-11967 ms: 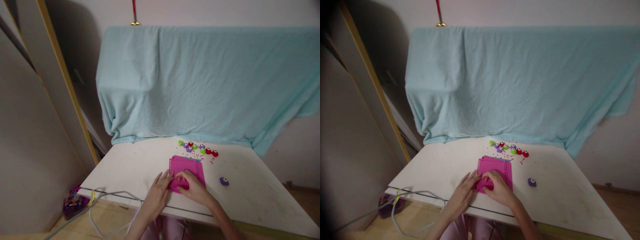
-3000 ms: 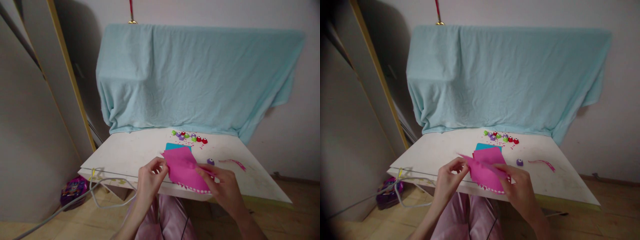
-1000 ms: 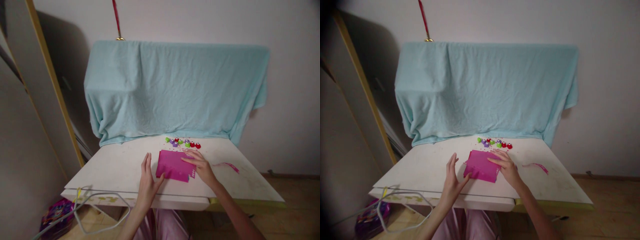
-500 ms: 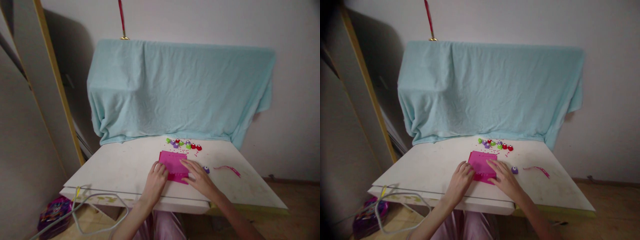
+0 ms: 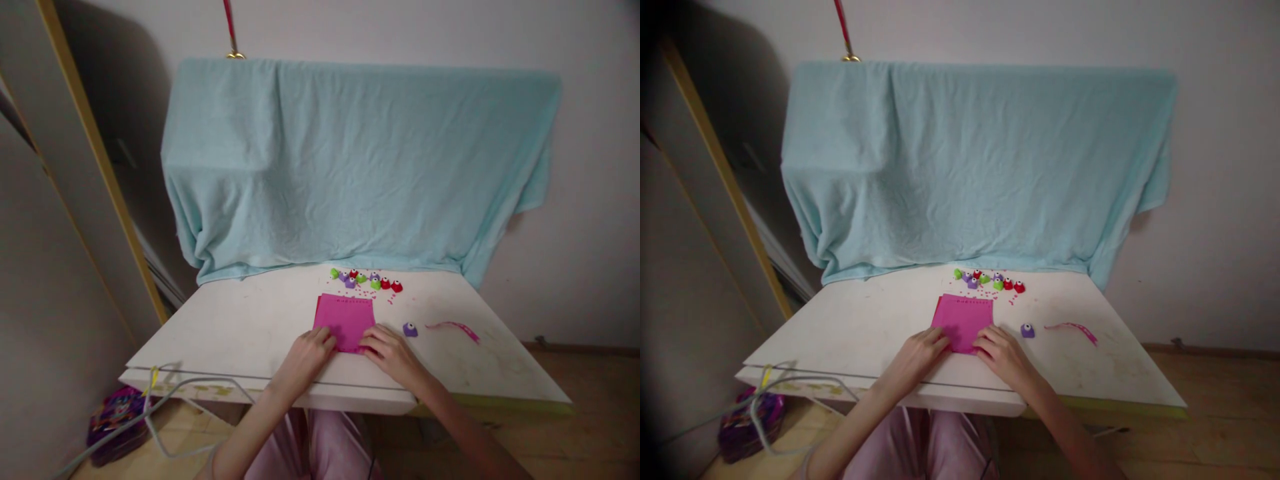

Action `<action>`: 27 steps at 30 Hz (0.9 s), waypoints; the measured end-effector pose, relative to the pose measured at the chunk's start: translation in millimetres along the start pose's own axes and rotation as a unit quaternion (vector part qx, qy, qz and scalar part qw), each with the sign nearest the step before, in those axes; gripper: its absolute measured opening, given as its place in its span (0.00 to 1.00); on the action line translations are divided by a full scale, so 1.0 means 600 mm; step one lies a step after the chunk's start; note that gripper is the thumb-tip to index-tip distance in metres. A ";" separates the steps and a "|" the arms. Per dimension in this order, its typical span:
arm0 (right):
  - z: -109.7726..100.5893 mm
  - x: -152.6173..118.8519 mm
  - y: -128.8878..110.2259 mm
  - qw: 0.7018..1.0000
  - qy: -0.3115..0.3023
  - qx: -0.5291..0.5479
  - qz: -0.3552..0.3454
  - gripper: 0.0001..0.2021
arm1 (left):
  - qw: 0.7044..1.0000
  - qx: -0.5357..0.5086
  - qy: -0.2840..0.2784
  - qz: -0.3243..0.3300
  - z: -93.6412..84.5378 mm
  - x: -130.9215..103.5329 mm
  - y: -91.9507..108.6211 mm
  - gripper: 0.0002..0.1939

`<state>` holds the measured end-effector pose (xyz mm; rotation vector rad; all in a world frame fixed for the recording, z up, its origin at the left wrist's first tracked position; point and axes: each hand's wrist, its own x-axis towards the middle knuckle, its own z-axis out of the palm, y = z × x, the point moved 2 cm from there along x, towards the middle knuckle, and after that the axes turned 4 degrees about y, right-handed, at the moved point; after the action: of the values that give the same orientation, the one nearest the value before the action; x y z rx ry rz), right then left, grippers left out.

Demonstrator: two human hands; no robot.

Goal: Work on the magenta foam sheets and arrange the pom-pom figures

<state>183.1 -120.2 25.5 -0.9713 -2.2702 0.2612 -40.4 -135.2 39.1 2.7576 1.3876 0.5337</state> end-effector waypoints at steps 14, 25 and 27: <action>-0.004 0.026 0.017 0.973 -0.040 0.166 0.153 0.06 | 0.978 -0.205 -0.020 -0.042 0.008 0.038 -0.047 0.11; 0.001 0.036 0.027 0.970 -0.084 0.136 0.183 0.05 | 0.969 -0.239 -0.044 -0.035 0.026 0.042 -0.055 0.10; 0.005 0.040 0.029 0.970 -0.095 0.122 0.189 0.04 | 0.972 -0.228 -0.049 -0.035 0.025 0.045 -0.053 0.10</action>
<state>178.9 -90.6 27.9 -1.2835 -2.1361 0.8080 -45.8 -92.3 27.9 2.3282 1.1609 0.6124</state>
